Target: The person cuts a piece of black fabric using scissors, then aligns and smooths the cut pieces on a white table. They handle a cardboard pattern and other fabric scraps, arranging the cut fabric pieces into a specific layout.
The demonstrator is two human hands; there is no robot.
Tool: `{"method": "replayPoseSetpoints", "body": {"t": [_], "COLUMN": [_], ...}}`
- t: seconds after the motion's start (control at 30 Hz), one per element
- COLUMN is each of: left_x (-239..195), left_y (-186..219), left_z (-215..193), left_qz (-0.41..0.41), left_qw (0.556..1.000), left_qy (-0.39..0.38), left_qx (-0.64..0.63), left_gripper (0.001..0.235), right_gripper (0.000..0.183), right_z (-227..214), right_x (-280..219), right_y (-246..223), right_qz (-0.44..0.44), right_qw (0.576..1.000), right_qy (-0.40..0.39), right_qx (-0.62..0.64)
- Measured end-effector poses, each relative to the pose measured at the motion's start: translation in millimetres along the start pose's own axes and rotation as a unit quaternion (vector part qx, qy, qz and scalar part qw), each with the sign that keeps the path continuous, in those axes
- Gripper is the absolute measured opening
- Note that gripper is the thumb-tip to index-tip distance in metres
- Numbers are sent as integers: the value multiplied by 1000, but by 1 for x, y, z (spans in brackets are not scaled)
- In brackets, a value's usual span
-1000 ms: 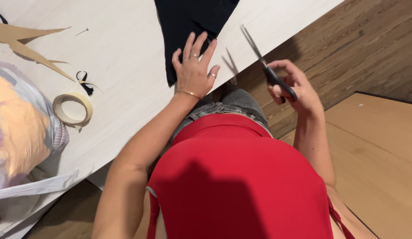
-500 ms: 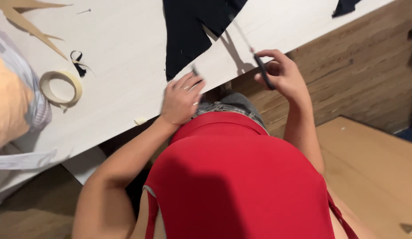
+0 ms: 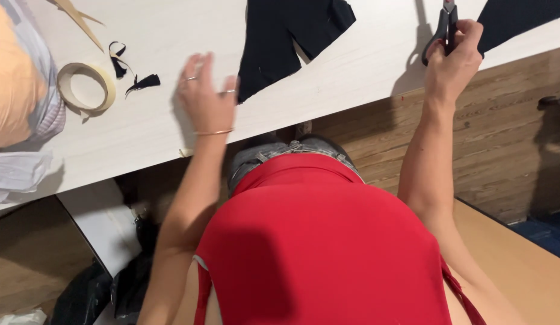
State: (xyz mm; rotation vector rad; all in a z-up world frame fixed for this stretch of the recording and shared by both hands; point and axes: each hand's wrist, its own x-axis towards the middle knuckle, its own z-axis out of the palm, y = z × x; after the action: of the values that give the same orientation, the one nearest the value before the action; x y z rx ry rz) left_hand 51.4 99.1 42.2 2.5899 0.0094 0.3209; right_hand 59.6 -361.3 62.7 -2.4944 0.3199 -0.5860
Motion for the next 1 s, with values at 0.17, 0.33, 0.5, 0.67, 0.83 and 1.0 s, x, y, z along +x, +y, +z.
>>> {"method": "replayPoseSetpoints", "body": {"t": [0.17, 0.33, 0.5, 0.67, 0.83, 1.0], "left_x": [0, 7, 15, 22, 30, 50], "left_y": [40, 7, -15, 12, 14, -4], "left_z": [26, 40, 41, -4, -47, -56], "left_qz": [-91, -76, -279, -261, -126, -244], "left_qw": [990, 992, 872, 864, 842, 816], "left_qy": [-101, -94, -118, -99, -2, -33], "left_qx": [39, -35, -386, -419, -524, -522], "left_gripper": [43, 25, 25, 15, 24, 65], "right_gripper": [31, 26, 44, 51, 45, 31], "right_z": [22, 23, 83, 135, 147, 110], "right_x": [-1, -15, -73, -66, -53, -20], "right_y": [33, -94, -184, -221, -238, -252], "right_qz": [-32, 11, -187, -347, -148, 217], "right_qw": [992, 996, 929, 901, 933, 638], "right_qy": [51, -57, -208, -233, -261, -65], "right_qx": [-112, 72, 241, 116, 197, 736]}}
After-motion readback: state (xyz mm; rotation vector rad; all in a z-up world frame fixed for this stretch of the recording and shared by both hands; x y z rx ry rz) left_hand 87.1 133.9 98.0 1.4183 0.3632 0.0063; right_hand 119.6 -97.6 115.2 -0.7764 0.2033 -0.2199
